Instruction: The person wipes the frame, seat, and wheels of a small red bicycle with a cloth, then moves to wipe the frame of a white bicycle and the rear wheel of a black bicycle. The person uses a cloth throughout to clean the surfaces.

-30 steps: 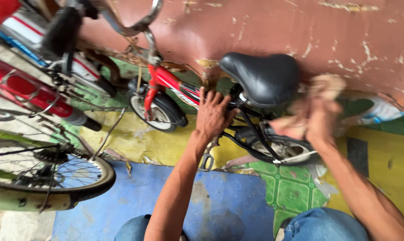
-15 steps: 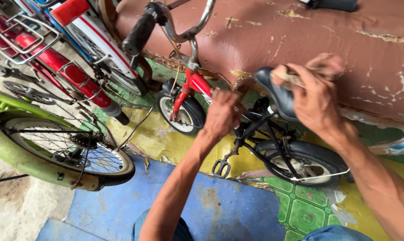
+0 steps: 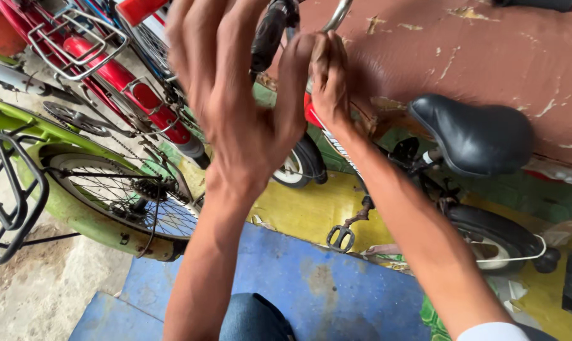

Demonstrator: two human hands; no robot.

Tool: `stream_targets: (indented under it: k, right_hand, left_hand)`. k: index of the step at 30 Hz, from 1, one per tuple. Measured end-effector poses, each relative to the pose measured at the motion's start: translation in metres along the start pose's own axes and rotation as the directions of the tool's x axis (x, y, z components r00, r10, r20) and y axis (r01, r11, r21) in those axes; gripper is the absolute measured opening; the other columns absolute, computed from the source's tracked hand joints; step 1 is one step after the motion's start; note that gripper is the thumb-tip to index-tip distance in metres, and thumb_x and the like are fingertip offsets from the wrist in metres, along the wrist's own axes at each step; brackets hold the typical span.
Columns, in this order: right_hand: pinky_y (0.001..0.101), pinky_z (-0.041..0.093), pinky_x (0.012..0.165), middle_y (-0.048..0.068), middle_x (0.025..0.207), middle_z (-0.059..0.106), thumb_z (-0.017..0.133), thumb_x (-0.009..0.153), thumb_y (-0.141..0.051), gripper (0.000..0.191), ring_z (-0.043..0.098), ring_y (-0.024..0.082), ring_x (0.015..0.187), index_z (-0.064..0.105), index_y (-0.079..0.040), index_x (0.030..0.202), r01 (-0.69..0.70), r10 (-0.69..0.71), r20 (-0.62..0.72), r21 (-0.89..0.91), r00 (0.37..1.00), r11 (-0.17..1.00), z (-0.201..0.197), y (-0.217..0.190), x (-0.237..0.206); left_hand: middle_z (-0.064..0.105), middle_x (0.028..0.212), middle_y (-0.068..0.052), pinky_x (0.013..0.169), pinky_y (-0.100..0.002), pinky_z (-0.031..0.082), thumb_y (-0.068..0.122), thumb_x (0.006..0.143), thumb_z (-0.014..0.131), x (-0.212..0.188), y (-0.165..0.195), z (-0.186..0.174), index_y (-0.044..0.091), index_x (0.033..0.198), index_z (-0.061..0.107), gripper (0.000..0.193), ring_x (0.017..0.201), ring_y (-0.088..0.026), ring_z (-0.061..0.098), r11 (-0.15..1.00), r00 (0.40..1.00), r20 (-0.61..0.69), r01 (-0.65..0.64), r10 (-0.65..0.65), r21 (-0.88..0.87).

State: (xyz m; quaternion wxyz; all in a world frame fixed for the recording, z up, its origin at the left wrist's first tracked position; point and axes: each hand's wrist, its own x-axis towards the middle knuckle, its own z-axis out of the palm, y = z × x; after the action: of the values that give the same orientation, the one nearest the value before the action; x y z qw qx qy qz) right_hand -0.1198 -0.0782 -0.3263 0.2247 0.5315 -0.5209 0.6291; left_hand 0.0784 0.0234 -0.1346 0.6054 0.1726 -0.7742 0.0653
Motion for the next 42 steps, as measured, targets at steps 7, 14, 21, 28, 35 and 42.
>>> stream_targets:
  k: [7,14,21,28,35,42]
  right_hand:
    - [0.0422,0.06,0.091,0.025,0.115,0.069,0.051,0.107,-0.017,0.034,0.072,0.041,0.104,0.056,0.002,0.134,-0.142,0.134,0.303,0.002,0.943,0.99,-0.024,0.003,-0.027]
    - [0.0387,0.058,0.068,0.016,0.099,0.073,0.042,0.11,-0.019,0.028,0.072,0.026,0.076,0.061,-0.001,0.12,-0.504,0.35,0.587,0.117,0.73,0.856,-0.042,0.014,-0.035]
    - [0.0428,0.058,0.078,0.022,0.1,0.066,0.046,0.105,-0.007,0.019,0.066,0.03,0.086,0.059,0.002,0.115,-0.344,0.244,0.378,0.227,0.893,0.911,-0.062,0.033,-0.072]
    - [0.0503,0.053,0.089,0.025,0.1,0.062,0.051,0.103,-0.009,0.016,0.063,0.042,0.094,0.056,0.002,0.111,0.009,0.0,0.485,-0.016,0.875,1.0,-0.081,0.009,-0.08]
    - [0.0326,0.051,0.061,0.011,0.085,0.058,0.036,0.108,0.0,0.02,0.06,0.016,0.068,0.055,0.001,0.105,-0.526,0.353,0.664,0.071,0.659,0.848,-0.089,-0.001,-0.067]
    - [0.0316,0.049,0.059,0.008,0.094,0.055,0.04,0.108,0.006,0.012,0.057,0.014,0.071,0.051,0.001,0.112,-0.651,0.259,0.735,0.311,0.627,0.692,-0.077,0.016,-0.065]
  left_hand:
    - [0.062,0.116,-0.014,0.103,-0.04,0.049,0.004,0.108,0.066,-0.014,-0.023,0.029,0.001,0.118,0.062,0.011,0.113,-0.03,0.061,0.989,0.996,0.081,0.046,-0.035,-0.141]
    - [0.062,0.115,-0.014,0.093,-0.038,0.053,-0.001,0.109,0.064,-0.027,-0.031,0.037,-0.002,0.118,0.062,0.009,0.104,-0.029,0.063,0.969,0.997,0.015,0.077,-0.075,-0.234]
    - [0.064,0.116,-0.014,0.098,-0.037,0.053,-0.001,0.107,0.067,-0.035,-0.018,0.033,-0.001,0.117,0.065,0.01,0.109,-0.029,0.064,0.977,0.998,0.007,0.068,-0.068,-0.2]
    - [0.067,0.12,-0.015,0.105,-0.037,0.054,-0.003,0.109,0.067,-0.044,-0.019,0.016,-0.002,0.117,0.066,0.009,0.116,-0.029,0.066,0.985,0.996,-0.018,0.081,-0.085,-0.154]
    - [0.067,0.12,-0.016,0.103,-0.036,0.055,-0.005,0.11,0.067,-0.05,-0.017,0.006,-0.004,0.119,0.066,0.008,0.114,-0.029,0.067,0.982,0.993,0.016,0.121,-0.12,-0.147]
    - [0.066,0.121,-0.013,0.102,-0.035,0.054,-0.003,0.112,0.067,-0.051,-0.018,0.01,-0.001,0.122,0.066,0.01,0.115,-0.028,0.066,0.985,0.995,-0.021,0.093,-0.097,-0.147]
